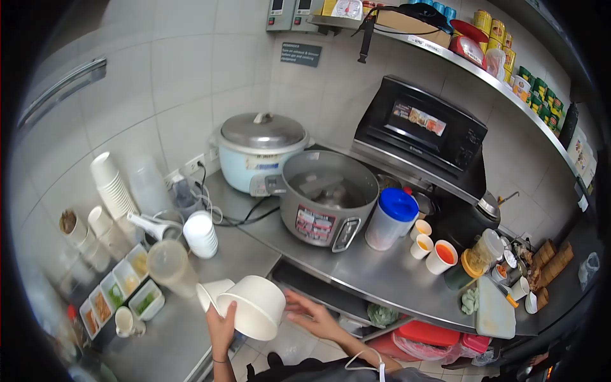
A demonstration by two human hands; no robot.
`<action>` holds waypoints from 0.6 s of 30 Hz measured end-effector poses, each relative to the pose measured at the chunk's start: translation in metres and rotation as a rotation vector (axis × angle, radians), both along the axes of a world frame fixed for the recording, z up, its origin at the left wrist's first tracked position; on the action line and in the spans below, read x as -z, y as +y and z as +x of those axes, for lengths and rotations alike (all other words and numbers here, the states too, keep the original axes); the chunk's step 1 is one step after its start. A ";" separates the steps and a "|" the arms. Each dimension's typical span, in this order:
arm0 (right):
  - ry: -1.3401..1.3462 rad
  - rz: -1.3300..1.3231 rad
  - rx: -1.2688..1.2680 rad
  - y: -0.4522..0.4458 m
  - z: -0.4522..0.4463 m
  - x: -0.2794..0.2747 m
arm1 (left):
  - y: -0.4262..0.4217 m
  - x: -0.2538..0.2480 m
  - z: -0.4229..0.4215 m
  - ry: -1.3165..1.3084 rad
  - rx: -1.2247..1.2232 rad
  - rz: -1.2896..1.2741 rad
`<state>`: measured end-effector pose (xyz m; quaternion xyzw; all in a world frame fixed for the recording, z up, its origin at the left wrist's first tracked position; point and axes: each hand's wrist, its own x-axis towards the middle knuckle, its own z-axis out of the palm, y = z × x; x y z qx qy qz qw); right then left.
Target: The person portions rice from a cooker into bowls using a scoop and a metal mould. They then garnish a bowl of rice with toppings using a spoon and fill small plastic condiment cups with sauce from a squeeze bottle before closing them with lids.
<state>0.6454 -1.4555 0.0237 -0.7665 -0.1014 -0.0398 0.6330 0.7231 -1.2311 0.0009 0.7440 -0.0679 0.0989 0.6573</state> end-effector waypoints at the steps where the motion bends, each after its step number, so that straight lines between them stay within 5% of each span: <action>1: -0.051 -0.026 0.052 -0.016 0.015 -0.014 | -0.004 -0.009 0.024 0.021 -0.027 0.214; 3: -0.058 0.017 0.153 -0.050 0.043 -0.041 | -0.011 -0.021 0.072 0.053 -0.093 0.646; 7: -0.356 -0.442 0.368 -0.125 0.112 -0.097 | -0.045 0.022 0.146 -0.014 0.010 1.191; 11: -0.484 -0.661 0.287 -0.182 0.203 -0.119 | -0.074 0.109 0.183 0.167 0.068 1.284; 18: -0.338 -1.359 -0.015 -0.261 0.341 -0.062 | -0.095 0.109 0.205 0.266 -0.090 1.223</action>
